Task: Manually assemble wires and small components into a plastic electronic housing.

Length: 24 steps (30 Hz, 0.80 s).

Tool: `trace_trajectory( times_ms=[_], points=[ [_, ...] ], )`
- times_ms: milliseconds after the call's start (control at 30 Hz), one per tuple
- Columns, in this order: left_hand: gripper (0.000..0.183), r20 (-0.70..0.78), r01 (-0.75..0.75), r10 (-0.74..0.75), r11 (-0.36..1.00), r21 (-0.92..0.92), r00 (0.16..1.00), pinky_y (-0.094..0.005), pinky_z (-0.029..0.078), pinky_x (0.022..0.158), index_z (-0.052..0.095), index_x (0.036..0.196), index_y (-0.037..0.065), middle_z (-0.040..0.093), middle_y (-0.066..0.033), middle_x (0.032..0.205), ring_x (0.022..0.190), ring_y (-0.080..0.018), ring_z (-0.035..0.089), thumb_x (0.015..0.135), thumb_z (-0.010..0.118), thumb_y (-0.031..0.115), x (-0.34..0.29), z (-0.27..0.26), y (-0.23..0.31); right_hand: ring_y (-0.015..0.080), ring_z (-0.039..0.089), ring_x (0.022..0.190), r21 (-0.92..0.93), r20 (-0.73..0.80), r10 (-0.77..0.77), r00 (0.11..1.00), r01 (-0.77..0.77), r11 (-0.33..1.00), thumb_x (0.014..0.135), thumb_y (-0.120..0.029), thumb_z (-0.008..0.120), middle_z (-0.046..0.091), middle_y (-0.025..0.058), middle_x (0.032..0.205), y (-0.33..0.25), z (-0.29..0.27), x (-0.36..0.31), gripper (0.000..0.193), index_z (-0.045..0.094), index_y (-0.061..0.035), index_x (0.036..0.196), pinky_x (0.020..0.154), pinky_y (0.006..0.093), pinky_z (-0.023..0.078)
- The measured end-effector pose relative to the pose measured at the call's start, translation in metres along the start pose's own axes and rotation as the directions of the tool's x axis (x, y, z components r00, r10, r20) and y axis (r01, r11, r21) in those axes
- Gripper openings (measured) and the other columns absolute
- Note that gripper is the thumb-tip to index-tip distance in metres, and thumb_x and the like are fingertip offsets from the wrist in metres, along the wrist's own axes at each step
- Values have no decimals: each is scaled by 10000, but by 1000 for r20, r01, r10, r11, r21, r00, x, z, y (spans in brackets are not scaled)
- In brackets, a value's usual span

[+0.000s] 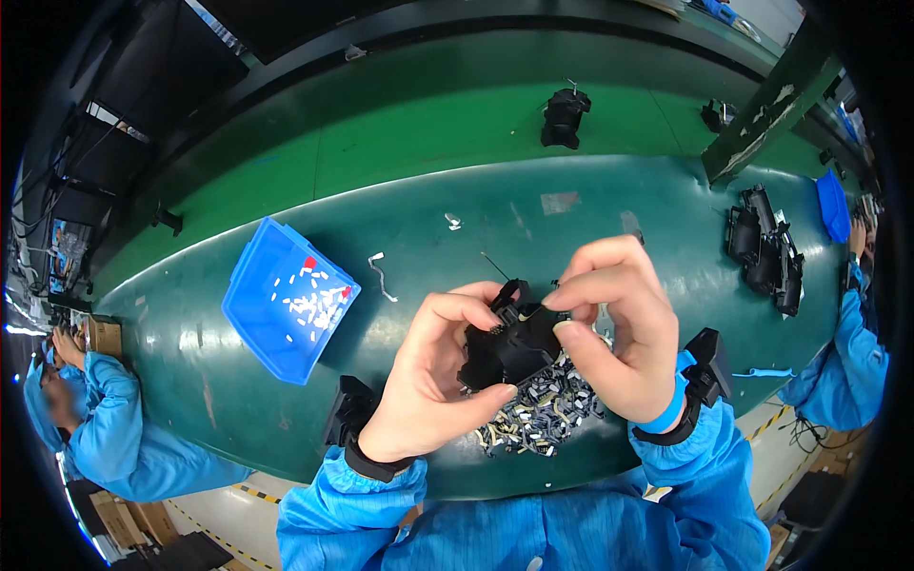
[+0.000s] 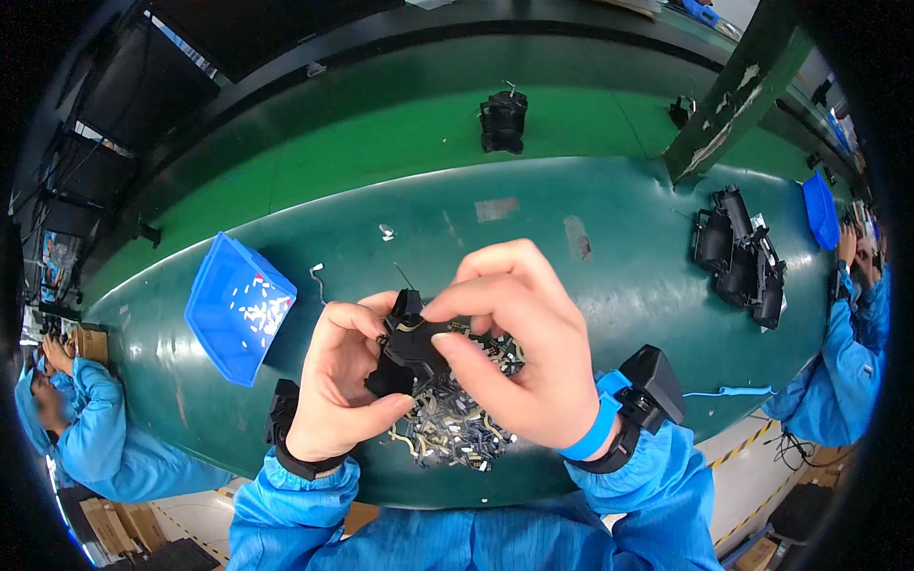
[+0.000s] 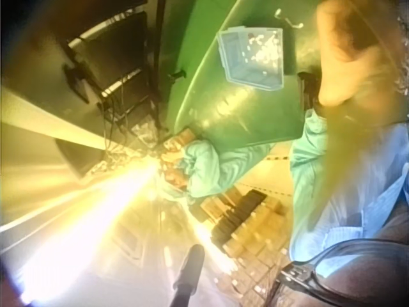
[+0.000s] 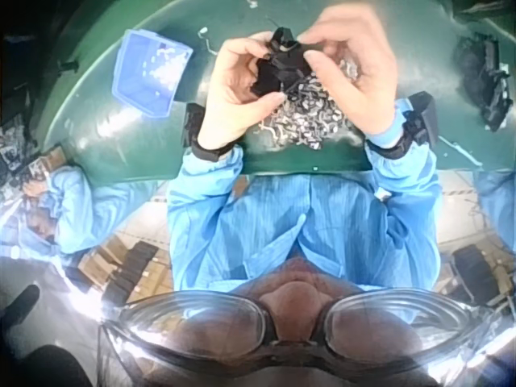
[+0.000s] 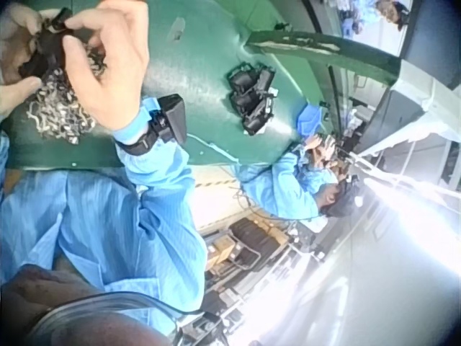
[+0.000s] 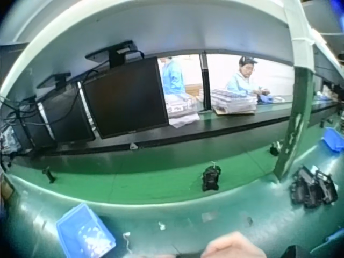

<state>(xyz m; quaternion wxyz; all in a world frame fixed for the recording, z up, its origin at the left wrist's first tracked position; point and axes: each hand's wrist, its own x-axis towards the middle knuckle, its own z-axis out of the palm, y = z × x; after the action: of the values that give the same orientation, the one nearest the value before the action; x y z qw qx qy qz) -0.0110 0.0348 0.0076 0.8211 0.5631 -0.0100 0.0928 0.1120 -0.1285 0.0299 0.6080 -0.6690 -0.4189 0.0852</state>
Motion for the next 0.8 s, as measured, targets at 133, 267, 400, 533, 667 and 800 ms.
trace_trajectory(
  times_ms=[133,267,400,533,667,800],
  points=[
    [546,21,-55,53,992,113,998,-368,351,1056,444,1173,72,402,-145,1340,1274,-226,430,722,693,-109,0,1,-2,193,568,896,-4,101,-51,994,51,999,735,-51,736,518,105,1081,0,-3,5,328,666,-58,1055,754,287,483],
    [547,20,-57,56,992,109,998,-367,352,1055,448,1171,73,400,-141,1339,1268,-227,432,718,689,-115,0,2,-2,201,553,958,12,163,-99,982,98,995,726,-85,763,506,114,1103,-1,-8,8,378,657,-57,1088,809,318,478],
    [546,4,-57,56,992,117,998,-368,350,1058,450,1172,71,400,-135,1336,1251,-225,441,717,677,-127,1,1,-5,211,541,1003,85,166,-55,985,41,996,740,-72,759,499,115,1121,4,3,1,410,618,-56,1125,891,343,450],
    [523,-21,-100,106,978,182,994,-371,349,1060,452,1169,66,401,-129,1328,1233,-219,448,733,662,-134,1,3,-6,203,535,1020,210,126,66,990,-92,973,766,-46,740,498,111,1144,13,9,-5,362,589,-56,1095,928,340,430],
    [391,-90,-90,98,992,90,991,-360,360,1038,482,1136,61,423,-124,1304,1200,-204,459,808,660,-56,0,4,-8,208,531,1018,331,144,99,985,-142,933,763,-33,736,509,109,1125,15,14,-7,338,581,-53,1062,928,336,423],
    [117,-216,-40,37,999,-10,976,-333,380,976,559,1006,55,510,-98,1213,1106,-167,491,915,623,90,-2,5,-9,232,530,1017,233,234,77,969,-133,963,742,-18,737,524,107,1085,15,12,-4,343,580,-57,1044,933,336,416]
  ],
)
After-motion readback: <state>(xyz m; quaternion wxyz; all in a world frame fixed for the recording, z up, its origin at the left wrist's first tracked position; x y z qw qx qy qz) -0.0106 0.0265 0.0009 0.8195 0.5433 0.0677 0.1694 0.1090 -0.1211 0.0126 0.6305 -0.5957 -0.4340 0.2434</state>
